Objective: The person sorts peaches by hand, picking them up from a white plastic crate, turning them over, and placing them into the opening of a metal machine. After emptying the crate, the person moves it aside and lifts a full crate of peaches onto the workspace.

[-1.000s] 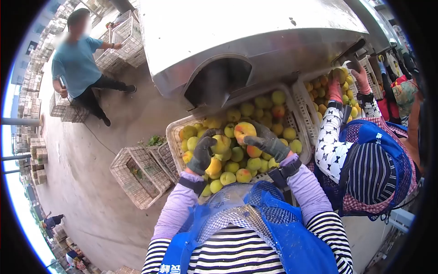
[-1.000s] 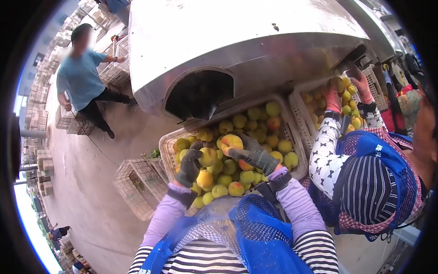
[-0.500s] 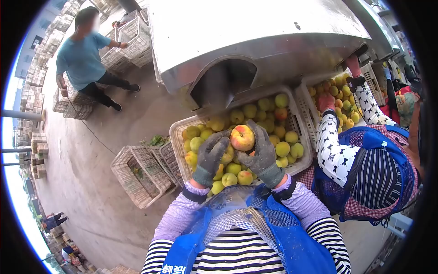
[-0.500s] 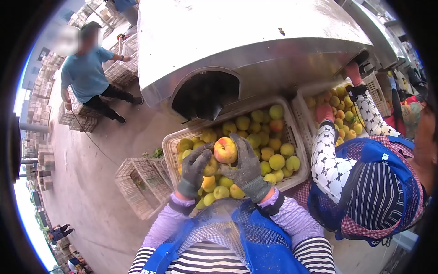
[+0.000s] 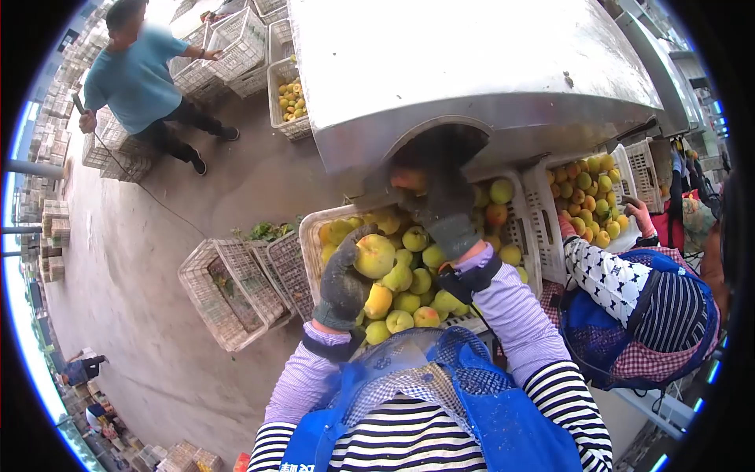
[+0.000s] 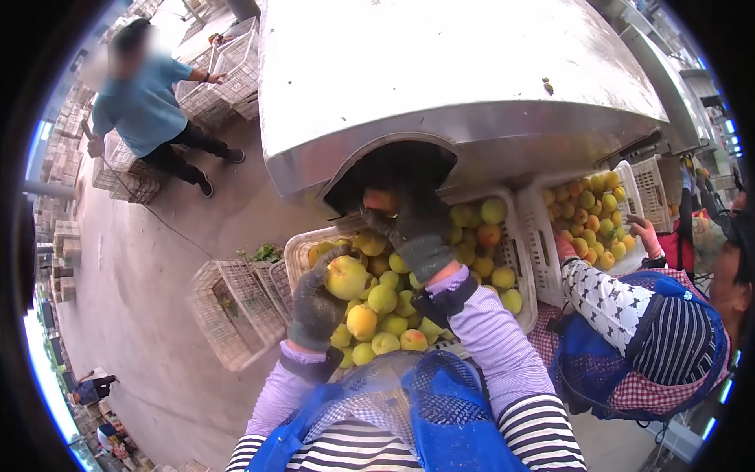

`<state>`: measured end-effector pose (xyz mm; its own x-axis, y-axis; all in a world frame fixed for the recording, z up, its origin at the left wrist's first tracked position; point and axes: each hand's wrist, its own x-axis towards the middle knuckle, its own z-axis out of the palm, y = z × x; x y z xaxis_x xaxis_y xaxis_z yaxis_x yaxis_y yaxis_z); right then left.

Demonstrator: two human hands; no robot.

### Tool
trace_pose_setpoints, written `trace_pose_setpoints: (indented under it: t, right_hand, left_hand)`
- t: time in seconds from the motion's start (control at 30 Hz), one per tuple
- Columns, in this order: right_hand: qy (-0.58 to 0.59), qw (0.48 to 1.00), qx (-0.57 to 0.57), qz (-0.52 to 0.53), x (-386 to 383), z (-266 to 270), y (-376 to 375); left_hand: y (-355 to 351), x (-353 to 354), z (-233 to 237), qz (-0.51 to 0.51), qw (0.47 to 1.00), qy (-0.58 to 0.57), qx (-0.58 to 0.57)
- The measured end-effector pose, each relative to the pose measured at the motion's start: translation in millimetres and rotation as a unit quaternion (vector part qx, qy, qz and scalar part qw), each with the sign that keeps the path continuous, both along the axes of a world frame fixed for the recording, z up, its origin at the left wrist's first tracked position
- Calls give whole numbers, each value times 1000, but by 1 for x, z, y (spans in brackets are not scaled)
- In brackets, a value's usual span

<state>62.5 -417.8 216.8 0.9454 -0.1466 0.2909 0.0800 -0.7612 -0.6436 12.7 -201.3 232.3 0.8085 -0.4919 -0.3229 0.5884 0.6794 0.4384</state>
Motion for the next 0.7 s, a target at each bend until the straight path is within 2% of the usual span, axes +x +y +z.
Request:
trace_pose_setpoints:
  t: [0.07,0.17,0.23,0.3,0.4,0.43,0.5,0.53,0.57,0.6,0.67,0.7]
  right_hand:
    - [-3,1000,0,17,25,-4,12]
    - [7,1000,-19,-17,33,7,4]
    - [-52,998,16,-12,-5,27,3]
    - [-4,997,28,75,-55,35,22]
    - [20,994,46,98,-97,11,40]
    - [35,996,48,67,-98,13,36]
    - [64,997,49,9,-94,25,30]
    - [26,999,20,-14,-87,25,23]
    - [-12,999,-9,-36,-73,25,13]
    - [-50,996,-37,-60,-55,25,4]
    - [43,993,-78,-74,-9,21,-2]
    - [9,995,-79,-56,18,6,-5]
  left_hand:
    - [15,-3,-4,13,1000,12,5]
    - [9,-6,-10,33,999,10,37]
    - [5,-7,-11,35,999,0,37]
    - [7,-9,-13,22,1000,-9,9]
    - [-9,-17,-2,-8,994,-67,85]
    - [-18,-19,7,3,998,-40,52]
    - [-30,-22,11,40,996,-34,78]
    - [-33,-23,12,59,994,-28,92]
    - [-23,-22,-6,60,989,-67,116]
    - [-12,-18,-17,40,973,-97,205]
    - [7,-17,-35,-3,914,-151,376]
    - [5,-18,-39,-6,883,-176,434]
